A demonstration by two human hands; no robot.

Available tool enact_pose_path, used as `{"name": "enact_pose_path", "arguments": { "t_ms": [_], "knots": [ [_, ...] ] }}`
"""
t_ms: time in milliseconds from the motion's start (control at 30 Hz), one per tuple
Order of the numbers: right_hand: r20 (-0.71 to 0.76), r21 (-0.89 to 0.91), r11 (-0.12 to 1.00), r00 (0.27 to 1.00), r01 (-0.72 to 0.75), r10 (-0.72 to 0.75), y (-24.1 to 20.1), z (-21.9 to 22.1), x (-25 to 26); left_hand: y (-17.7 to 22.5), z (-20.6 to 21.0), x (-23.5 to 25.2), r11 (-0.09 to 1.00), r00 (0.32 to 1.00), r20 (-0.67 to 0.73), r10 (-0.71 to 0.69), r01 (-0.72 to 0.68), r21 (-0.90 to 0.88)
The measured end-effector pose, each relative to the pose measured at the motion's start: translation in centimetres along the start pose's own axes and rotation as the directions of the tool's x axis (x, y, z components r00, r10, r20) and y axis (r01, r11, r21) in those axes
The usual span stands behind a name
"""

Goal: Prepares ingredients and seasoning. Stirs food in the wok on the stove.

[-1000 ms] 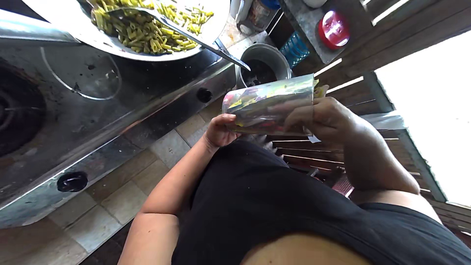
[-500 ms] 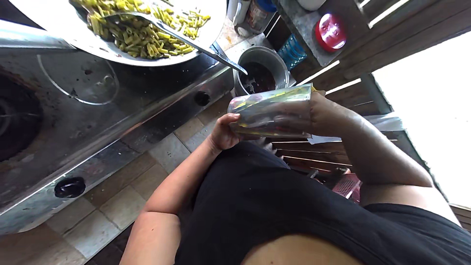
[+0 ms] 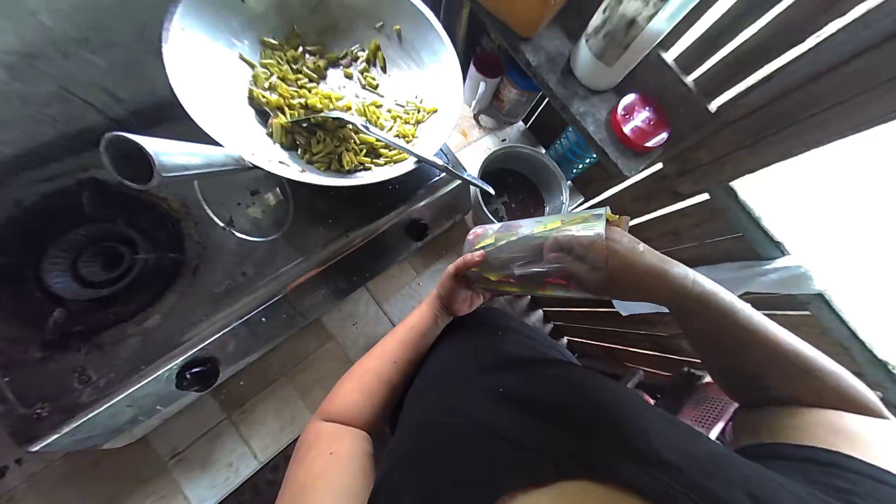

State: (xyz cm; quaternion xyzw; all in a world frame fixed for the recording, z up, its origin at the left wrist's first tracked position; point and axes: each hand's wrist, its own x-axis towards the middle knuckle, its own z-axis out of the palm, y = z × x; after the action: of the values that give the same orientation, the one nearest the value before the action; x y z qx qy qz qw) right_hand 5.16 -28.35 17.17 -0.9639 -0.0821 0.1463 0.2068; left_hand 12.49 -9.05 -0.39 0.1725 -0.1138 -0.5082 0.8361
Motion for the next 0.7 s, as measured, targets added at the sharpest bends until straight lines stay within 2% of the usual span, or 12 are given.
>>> {"name": "enact_pose_path", "arguments": {
  "t_ms": [200,367,433,500,567,633,700],
  "knots": [
    [-0.014,-0.219,0.964,0.987,0.152,-0.159,1.0,-1.7,-2.0,-0.6,0.2,0.2,1.000,0.999,0.025,0.026,-0.026,0.003],
    [0.063,-0.131,0.956,0.965,0.262,-0.255,2.3,-1.7,-2.1,-1.1,0.5,0.1,0.999,1.000,0.002,-0.011,0.011,-0.039],
    [-0.046,-0.146,0.945,0.952,0.292,-0.302,2.4,-1.5,-2.5,-1.4,0.7,0.2,0.997,1.000,-0.015,-0.025,0.024,-0.067],
    [-0.221,-0.213,0.933,0.916,0.291,-0.336,2.3,-1.5,-3.1,-1.7,0.3,0.5,0.992,1.000,-0.004,-0.028,0.028,-0.124],
    [-0.376,-0.198,0.949,0.875,0.246,-0.305,2.5,-2.2,-3.8,-1.9,-0.5,0.7,0.984,0.999,0.045,-0.014,0.021,-0.176],
    [-0.529,-0.050,0.971,0.818,0.233,-0.223,2.6,-3.3,-4.5,-1.9,-1.1,0.8,0.979,0.997,0.080,-0.009,0.026,-0.203],
    [-0.653,0.155,0.937,0.744,0.312,-0.140,3.4,-4.1,-4.9,-2.1,-1.4,0.7,0.971,0.997,0.071,-0.035,0.050,-0.233]
  ]
}}
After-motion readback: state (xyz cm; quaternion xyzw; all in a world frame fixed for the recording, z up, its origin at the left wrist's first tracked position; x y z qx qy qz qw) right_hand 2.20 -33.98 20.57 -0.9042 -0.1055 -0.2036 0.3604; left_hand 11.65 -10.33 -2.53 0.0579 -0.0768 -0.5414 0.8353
